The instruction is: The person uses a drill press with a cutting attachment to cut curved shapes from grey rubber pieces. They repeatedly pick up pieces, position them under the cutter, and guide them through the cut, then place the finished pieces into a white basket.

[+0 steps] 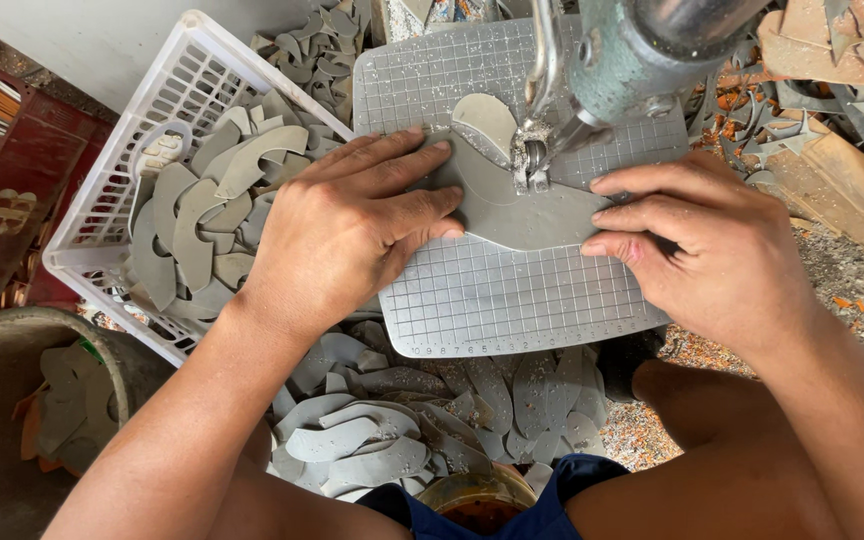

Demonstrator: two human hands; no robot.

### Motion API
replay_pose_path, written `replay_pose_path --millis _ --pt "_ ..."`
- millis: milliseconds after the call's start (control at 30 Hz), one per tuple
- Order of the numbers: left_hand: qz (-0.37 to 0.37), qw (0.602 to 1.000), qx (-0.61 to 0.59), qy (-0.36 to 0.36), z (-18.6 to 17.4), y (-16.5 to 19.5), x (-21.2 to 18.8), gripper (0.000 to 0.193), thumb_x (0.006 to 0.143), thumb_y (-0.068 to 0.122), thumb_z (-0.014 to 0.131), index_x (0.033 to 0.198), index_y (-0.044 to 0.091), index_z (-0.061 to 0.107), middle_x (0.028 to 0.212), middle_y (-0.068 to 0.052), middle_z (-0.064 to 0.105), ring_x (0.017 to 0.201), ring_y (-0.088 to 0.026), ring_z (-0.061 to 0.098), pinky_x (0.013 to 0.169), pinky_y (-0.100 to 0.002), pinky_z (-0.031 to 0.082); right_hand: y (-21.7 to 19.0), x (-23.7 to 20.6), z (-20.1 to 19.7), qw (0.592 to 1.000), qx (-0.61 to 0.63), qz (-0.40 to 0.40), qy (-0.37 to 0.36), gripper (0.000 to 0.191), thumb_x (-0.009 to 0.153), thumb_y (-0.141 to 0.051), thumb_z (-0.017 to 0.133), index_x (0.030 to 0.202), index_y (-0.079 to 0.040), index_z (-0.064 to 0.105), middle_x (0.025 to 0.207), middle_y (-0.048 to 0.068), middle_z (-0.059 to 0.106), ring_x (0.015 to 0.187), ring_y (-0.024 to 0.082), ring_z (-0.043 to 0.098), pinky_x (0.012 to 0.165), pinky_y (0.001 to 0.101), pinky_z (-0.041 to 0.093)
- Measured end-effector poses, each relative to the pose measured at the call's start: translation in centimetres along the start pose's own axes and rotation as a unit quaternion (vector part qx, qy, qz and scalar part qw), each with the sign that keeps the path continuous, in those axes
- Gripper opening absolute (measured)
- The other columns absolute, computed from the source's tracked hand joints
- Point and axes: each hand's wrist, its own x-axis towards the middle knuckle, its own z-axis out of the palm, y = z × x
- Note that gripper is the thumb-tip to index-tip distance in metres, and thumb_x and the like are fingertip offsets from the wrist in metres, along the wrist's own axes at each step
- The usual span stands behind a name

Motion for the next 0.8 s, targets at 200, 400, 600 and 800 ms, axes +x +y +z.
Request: replay_pose_path --millis 200,400,600,800 --pt "0.006 1.000 0.024 0.008 0.2 0.4 -0.2 0.027 0.092 0.039 0.078 0.106 0.015 0.081 0.129 -0.009 0.073 0.128 -0.029 0.066 0.110 -0.045 0.052 0.2 0.4 -0.3 0.999 -0.040 -0.001 0.008 0.015 0.085 -0.010 0.085 0.099 -0.010 0.080 0.118 0.001 0.076 0.098 0.019 0.069 0.084 0.0328 0.059" --pt "-0.001 0.999 0.045 0.012 0.8 1.2 -0.4 0.029 0.094 0.043 0.076 0.103 0.015 0.081 0.128 -0.008 0.073 0.127 -0.027 0.066 0.109 -0.046 0.052 0.1 1.6 -0.8 0.999 -0.045 0.009 0.029 0.019 0.079 -0.010 0.087 0.093 -0.003 0.078 0.107 0.008 0.075 0.085 0.021 0.072 0.069 0.0320 0.058" --pt "0.006 0.998 0.070 0.008 1.0 1.7 -0.5 0.034 0.096 0.045 0.074 0.108 0.014 0.079 0.128 -0.010 0.073 0.126 -0.028 0.066 0.108 -0.046 0.052 0.3 2.4 -1.0 0.997 -0.052 0.049 0.025 0.014 0.079 -0.005 0.087 0.091 -0.002 0.081 0.108 0.011 0.077 0.071 0.019 0.069 0.061 0.0305 0.056" --pt "0.013 0.996 0.085 0.002 1.1 2.1 -0.4 0.036 0.097 0.043 0.072 0.112 0.011 0.078 0.131 -0.010 0.072 0.127 -0.030 0.065 0.107 -0.045 0.052 0.5 2.7 -1.0 0.998 -0.039 0.002 0.049 0.014 0.077 0.002 0.086 0.089 0.001 0.079 0.103 0.015 0.075 0.073 0.020 0.070 0.060 0.0299 0.056"
